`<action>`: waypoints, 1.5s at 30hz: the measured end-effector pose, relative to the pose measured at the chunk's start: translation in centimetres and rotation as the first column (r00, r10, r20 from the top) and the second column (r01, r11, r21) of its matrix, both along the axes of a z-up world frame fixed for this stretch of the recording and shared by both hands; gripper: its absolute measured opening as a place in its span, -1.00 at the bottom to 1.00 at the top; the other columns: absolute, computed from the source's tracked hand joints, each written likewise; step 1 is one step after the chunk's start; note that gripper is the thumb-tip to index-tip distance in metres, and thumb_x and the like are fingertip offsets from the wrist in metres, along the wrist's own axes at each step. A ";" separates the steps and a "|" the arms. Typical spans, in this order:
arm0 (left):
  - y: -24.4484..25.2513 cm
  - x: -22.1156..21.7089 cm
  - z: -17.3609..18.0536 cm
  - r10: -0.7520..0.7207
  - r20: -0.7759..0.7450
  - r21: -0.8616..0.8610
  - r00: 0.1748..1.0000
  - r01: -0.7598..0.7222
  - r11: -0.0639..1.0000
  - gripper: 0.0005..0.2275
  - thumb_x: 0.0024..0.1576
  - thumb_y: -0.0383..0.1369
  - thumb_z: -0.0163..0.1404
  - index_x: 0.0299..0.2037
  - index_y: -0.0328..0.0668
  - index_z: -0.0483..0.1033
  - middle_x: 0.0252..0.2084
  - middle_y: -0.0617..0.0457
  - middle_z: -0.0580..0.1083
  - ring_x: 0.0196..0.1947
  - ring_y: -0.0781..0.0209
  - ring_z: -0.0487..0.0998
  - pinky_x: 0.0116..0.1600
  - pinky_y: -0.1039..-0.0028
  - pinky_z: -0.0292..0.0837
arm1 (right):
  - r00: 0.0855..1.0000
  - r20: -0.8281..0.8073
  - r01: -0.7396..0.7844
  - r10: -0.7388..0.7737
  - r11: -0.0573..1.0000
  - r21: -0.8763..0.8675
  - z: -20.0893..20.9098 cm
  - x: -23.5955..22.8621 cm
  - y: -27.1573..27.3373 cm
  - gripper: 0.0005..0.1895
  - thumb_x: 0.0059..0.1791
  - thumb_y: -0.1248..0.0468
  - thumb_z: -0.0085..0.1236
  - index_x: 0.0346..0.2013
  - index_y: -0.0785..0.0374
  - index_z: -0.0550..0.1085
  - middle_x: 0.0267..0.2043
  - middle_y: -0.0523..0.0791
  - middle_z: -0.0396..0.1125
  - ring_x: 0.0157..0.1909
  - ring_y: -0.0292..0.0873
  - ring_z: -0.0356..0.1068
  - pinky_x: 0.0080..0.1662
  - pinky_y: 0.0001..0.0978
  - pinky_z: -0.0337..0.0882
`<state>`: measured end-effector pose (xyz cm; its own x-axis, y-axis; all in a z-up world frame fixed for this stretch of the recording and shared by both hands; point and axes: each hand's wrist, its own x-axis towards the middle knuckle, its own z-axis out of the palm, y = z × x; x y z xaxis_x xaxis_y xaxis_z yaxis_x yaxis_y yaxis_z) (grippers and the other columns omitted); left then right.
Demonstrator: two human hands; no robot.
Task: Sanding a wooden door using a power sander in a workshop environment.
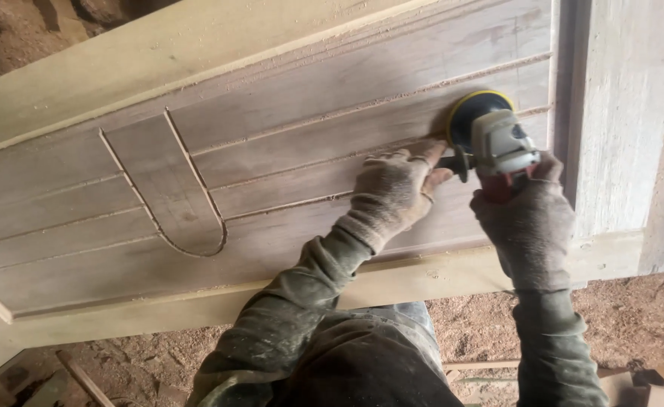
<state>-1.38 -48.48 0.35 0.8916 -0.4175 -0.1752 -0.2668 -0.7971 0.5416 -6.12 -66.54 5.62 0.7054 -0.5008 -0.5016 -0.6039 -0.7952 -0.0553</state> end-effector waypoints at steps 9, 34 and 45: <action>8.2 -5.5 -2.9 -0.025 0.124 0.331 0.992 -0.017 0.944 -0.69 0.20 -0.35 -0.05 0.16 0.12 0.48 -0.48 0.00 0.50 -0.57 -0.08 0.54 -0.55 0.13 0.39 | 0.998 -0.048 -0.028 0.032 0.998 0.063 -0.1 -2.7 9.6 -0.16 -0.23 0.00 0.30 0.24 0.23 0.19 -0.22 0.14 0.48 -0.20 0.42 0.48 -0.17 0.21 0.40; 31.0 -16.3 -1.5 0.148 0.028 0.392 0.989 -0.147 0.908 -0.92 0.08 -0.26 0.12 -0.37 0.01 0.55 -0.65 -0.06 0.47 -0.64 -0.09 0.58 -0.54 0.16 0.48 | 0.976 -0.071 -0.187 0.204 0.962 0.197 -3.3 -11.8 30.5 -0.24 -0.21 0.03 0.29 0.21 -0.01 0.16 -0.10 0.01 0.39 -0.07 0.31 0.49 -0.03 0.27 0.51; 15.9 -14.1 -1.7 0.022 -0.321 0.247 0.947 0.061 0.967 -0.79 0.05 -0.20 0.10 -0.20 -0.09 0.57 -0.42 -0.20 0.53 -0.36 -0.27 0.64 -0.33 -0.03 0.46 | 0.989 -0.121 -0.077 0.090 0.991 0.105 -1.0 -10.9 15.8 -0.19 -0.17 0.10 0.36 0.24 0.08 0.13 -0.16 0.10 0.42 -0.13 0.37 0.52 -0.07 0.30 0.50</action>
